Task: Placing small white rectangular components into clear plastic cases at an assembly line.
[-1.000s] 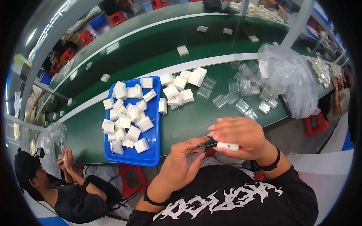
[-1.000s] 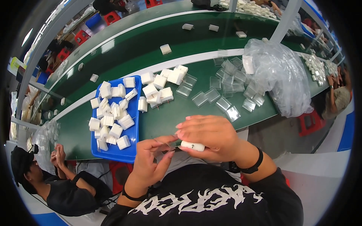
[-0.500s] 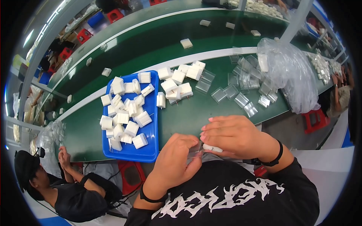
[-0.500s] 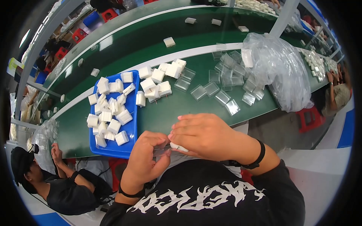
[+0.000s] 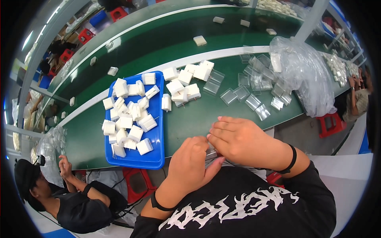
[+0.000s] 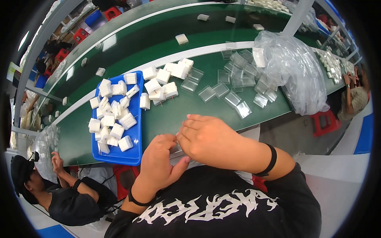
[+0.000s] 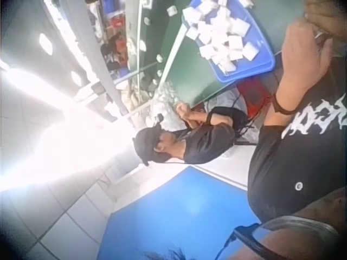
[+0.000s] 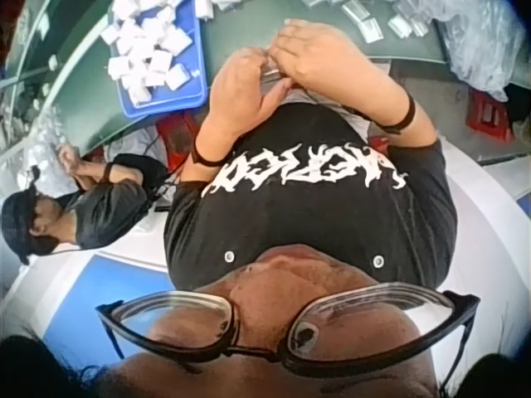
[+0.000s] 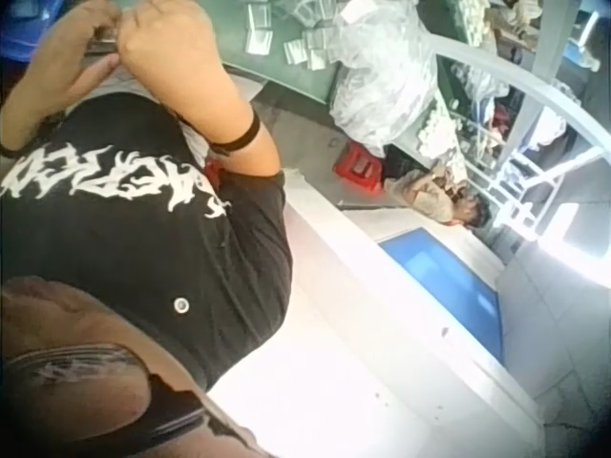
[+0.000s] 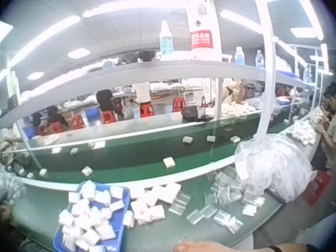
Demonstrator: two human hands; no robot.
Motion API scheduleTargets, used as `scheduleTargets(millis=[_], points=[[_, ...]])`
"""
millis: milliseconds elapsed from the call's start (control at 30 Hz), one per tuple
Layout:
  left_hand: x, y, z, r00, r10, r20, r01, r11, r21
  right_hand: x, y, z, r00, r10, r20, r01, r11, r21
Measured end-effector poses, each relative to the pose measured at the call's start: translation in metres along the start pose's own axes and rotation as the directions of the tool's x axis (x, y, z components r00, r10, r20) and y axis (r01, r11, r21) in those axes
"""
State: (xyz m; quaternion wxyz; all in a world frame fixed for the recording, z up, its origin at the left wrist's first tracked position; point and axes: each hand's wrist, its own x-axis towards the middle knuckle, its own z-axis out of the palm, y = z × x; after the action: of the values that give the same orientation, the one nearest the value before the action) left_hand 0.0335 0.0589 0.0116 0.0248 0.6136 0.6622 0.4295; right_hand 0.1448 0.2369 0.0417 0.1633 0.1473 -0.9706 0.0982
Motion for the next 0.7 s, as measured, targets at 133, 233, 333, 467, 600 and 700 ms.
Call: scheduleTargets(millis=[133,233,333,467,600,700], points=[[-0.001,-0.003,0.008,0.998,-0.017,-0.053,0.018,1.000,0.019,-0.003,-0.004,0.005,1.000,0.016,-0.008,-0.016,0.998,-0.067],[-0.004,-0.001,0.012,0.991,-0.085,-0.107,0.082,0.996,-0.034,-0.002,-0.006,0.007,0.997,0.019,-0.080,-0.020,1.000,-0.009],[-0.010,0.000,0.009,0.975,-0.168,-0.143,0.148,0.979,-0.140,-0.003,-0.004,0.003,0.972,0.103,-0.213,-0.006,0.911,0.412],[-0.006,0.001,0.003,0.983,-0.166,-0.083,0.143,0.961,-0.235,-0.013,0.004,0.005,0.949,0.029,-0.315,0.121,0.886,0.447],[-0.009,0.001,0.001,0.981,-0.188,-0.045,0.163,0.930,-0.330,-0.012,0.005,0.005,0.932,-0.037,-0.359,0.173,0.919,0.355],[-0.013,-0.001,0.001,0.982,-0.187,0.000,0.175,0.918,-0.357,-0.012,0.003,0.005,0.941,-0.042,-0.336,0.167,0.921,0.352]])
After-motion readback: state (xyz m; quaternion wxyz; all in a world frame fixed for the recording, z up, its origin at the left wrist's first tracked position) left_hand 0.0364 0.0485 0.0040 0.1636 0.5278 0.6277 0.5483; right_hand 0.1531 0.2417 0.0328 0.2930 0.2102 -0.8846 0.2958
